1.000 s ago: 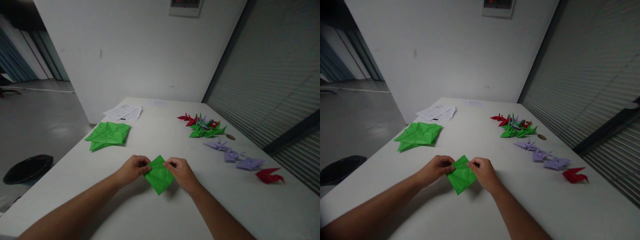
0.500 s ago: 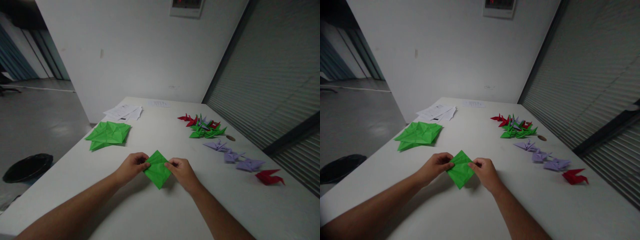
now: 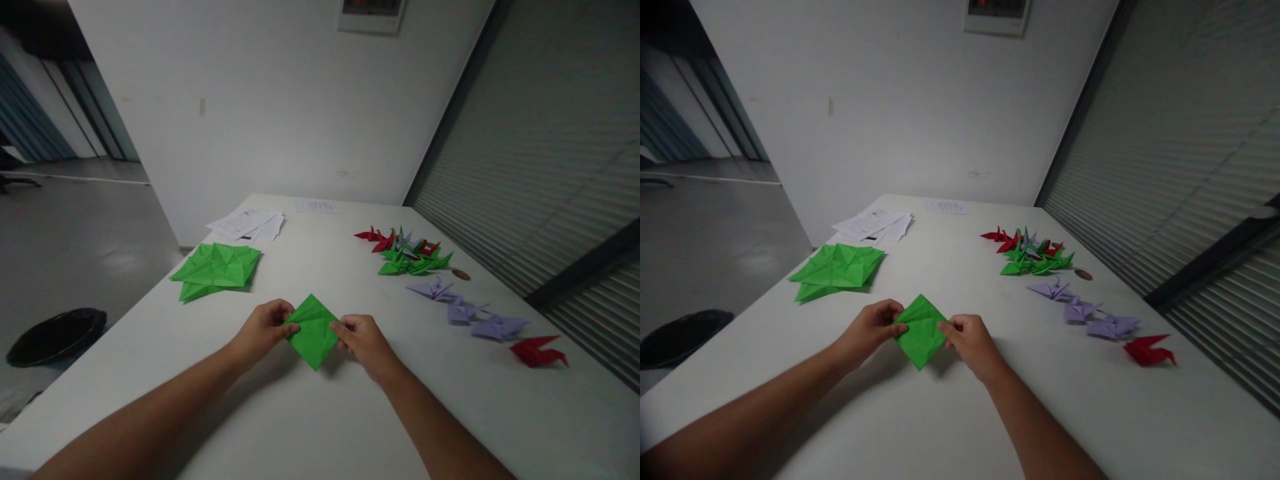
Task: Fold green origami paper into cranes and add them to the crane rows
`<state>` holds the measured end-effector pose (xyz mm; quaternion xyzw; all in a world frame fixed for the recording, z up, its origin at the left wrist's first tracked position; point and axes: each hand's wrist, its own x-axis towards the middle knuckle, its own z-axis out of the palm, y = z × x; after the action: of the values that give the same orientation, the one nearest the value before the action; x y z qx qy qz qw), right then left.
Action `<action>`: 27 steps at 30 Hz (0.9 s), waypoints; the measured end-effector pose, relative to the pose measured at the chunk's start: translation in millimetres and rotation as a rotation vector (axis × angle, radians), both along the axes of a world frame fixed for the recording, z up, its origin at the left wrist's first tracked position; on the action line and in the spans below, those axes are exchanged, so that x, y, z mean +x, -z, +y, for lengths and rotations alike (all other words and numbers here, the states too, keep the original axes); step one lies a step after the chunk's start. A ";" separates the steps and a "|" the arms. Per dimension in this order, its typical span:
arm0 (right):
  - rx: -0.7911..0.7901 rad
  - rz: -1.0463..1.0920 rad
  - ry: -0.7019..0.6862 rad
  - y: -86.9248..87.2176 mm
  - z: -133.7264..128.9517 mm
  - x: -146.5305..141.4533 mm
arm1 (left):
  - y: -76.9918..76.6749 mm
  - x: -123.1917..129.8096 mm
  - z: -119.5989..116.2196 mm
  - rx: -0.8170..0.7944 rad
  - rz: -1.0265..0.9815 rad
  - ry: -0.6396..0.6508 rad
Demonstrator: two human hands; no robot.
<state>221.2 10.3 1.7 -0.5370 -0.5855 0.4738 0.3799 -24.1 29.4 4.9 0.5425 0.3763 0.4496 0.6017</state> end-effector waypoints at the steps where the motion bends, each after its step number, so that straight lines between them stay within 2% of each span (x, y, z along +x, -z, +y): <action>1: 0.002 0.007 0.014 0.0 0.0 -0.5 | -0.6 0.3 -0.2 -0.005 -0.003 -0.004; 6: -0.039 0.170 0.090 -3.6 0.4 -3.1 | -0.6 0.3 -1.6 -0.028 -0.018 -0.030; 10: -0.024 0.238 0.146 -3.4 2.0 -4.0 | 2.9 -0.6 -2.9 -0.106 0.027 0.142; 13: 0.003 0.176 0.077 -1.9 1.9 -4.4 | 4.1 0.2 -4.5 -0.156 0.059 0.247; 19: 0.026 -0.005 -0.135 -1.1 -2.4 -9.2 | 2.9 3.4 -4.5 -0.088 0.082 0.179; 23: 0.038 0.045 -0.114 -0.9 -3.5 -12.2 | 3.2 4.2 -3.5 -0.039 0.086 0.158; 27: 0.041 0.084 -0.074 -0.9 -2.9 -12.1 | 4.1 4.7 -3.2 -0.054 0.072 0.172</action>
<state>209.1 7.4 2.6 -0.4867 -0.5980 0.4978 0.3971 -19.4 26.2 0.8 0.5722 0.3618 0.3660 0.6386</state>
